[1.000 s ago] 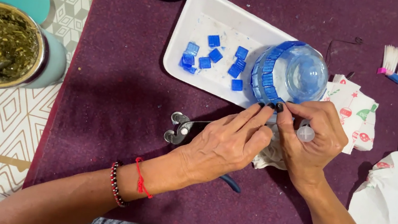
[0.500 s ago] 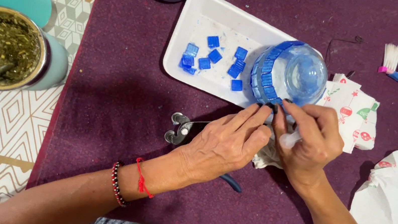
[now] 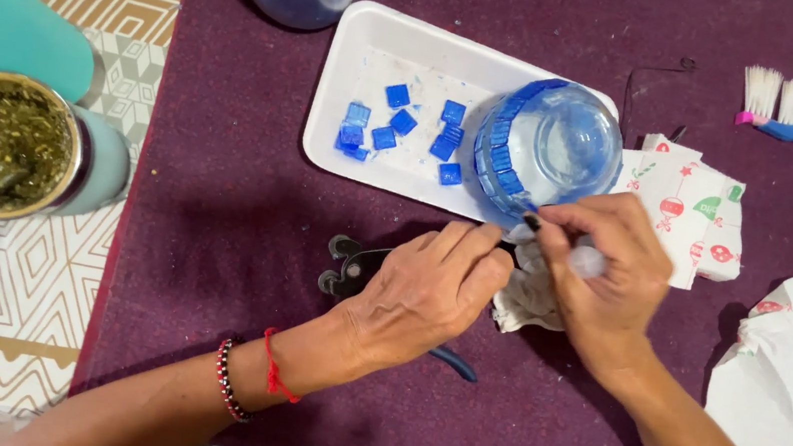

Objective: Shaping small blue glass tiles using tile nippers and arranging them on a glass jar to create a mosaic pattern.

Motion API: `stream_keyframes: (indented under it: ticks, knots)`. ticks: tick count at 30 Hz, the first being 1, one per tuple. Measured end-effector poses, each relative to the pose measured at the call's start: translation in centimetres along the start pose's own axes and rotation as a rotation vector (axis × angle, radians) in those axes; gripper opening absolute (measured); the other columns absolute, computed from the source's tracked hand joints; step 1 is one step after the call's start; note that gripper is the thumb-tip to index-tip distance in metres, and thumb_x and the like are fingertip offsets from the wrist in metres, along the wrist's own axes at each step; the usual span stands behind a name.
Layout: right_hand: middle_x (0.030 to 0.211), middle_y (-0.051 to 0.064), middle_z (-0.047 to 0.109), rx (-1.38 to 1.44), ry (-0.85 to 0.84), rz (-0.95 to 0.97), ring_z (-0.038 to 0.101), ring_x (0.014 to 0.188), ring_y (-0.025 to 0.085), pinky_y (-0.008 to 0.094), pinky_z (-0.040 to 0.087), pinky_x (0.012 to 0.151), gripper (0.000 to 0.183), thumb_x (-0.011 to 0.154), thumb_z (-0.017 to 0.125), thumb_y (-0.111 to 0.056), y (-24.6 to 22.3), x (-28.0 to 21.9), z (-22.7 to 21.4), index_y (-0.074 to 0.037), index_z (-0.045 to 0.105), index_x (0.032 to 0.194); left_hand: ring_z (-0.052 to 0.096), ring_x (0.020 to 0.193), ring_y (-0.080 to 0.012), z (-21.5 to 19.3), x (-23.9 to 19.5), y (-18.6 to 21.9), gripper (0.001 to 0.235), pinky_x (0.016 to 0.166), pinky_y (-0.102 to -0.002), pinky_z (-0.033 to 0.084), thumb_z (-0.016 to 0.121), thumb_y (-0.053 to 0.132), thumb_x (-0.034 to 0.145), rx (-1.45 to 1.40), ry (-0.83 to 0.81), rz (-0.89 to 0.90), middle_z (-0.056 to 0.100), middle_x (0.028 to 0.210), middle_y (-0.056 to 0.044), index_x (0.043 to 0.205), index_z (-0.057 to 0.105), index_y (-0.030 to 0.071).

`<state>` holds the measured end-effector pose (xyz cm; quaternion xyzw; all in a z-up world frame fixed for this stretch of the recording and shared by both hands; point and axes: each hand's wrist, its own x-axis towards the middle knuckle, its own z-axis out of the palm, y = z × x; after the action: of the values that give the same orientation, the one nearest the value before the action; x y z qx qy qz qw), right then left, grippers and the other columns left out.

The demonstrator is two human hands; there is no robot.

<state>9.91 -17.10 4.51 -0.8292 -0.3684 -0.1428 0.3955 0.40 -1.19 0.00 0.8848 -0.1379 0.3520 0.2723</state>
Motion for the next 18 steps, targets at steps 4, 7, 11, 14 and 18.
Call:
stream_keyframes:
  ticks: [4,7,11,14,18]
  knots:
    - [0.094,0.019,0.066,-0.028,-0.027,-0.025,0.060,0.081,0.024,0.032,0.047,0.070,0.005,0.096,0.074,0.008,-1.5,1.0,-3.0,0.007,0.075,0.101,0.048,0.071,-0.0228,-1.0,1.4,1.6,0.015,0.058,-0.034,0.039,0.058,0.002,0.103,-0.004,-0.169,0.142,0.046,0.080,-0.005,0.090,0.054,0.008]
    - [0.094,0.017,0.066,-0.030,-0.129,-0.042,0.062,0.083,0.023,0.032,0.050,0.078,0.003,0.096,0.075,0.004,-1.4,1.9,-4.4,0.003,0.076,0.098,0.057,0.083,-0.0264,1.4,0.8,2.9,0.008,0.062,-0.033,0.050,0.064,-0.001,0.092,0.060,-0.271,0.121,0.061,0.099,-0.014,0.097,0.062,0.005]
    - [0.091,0.011,0.066,0.113,-0.458,-0.316,0.065,0.071,0.017,0.026,0.053,0.060,0.009,0.091,0.074,-0.010,-0.1,3.2,-6.1,-0.004,0.074,0.097,0.060,0.088,-0.0342,2.0,1.3,2.9,0.016,0.059,-0.043,0.056,0.064,0.002,0.090,-0.195,-0.388,-0.126,0.060,0.103,-0.019,0.105,0.066,-0.003]
    - [0.093,0.009,0.066,0.193,-0.587,-0.315,0.067,0.073,0.019,0.029,0.053,0.062,0.010,0.092,0.069,-0.016,-0.5,3.9,-7.5,-0.008,0.072,0.098,0.056,0.084,-0.0319,0.5,2.0,1.5,0.007,0.069,-0.046,0.050,0.056,0.008,0.099,-0.582,-0.378,-0.367,0.057,0.097,-0.016,0.098,0.057,0.001]
    - [0.100,0.005,0.063,0.188,-0.798,-0.338,0.068,0.080,0.016,0.030,0.054,0.061,0.012,0.100,0.056,-0.016,-0.9,4.5,-7.7,-0.012,0.067,0.098,0.052,0.095,-0.0129,-1.4,2.3,-0.2,0.027,0.082,-0.030,0.044,0.045,0.020,0.101,-1.244,-0.398,-0.625,0.058,0.108,-0.001,0.116,0.062,0.006]
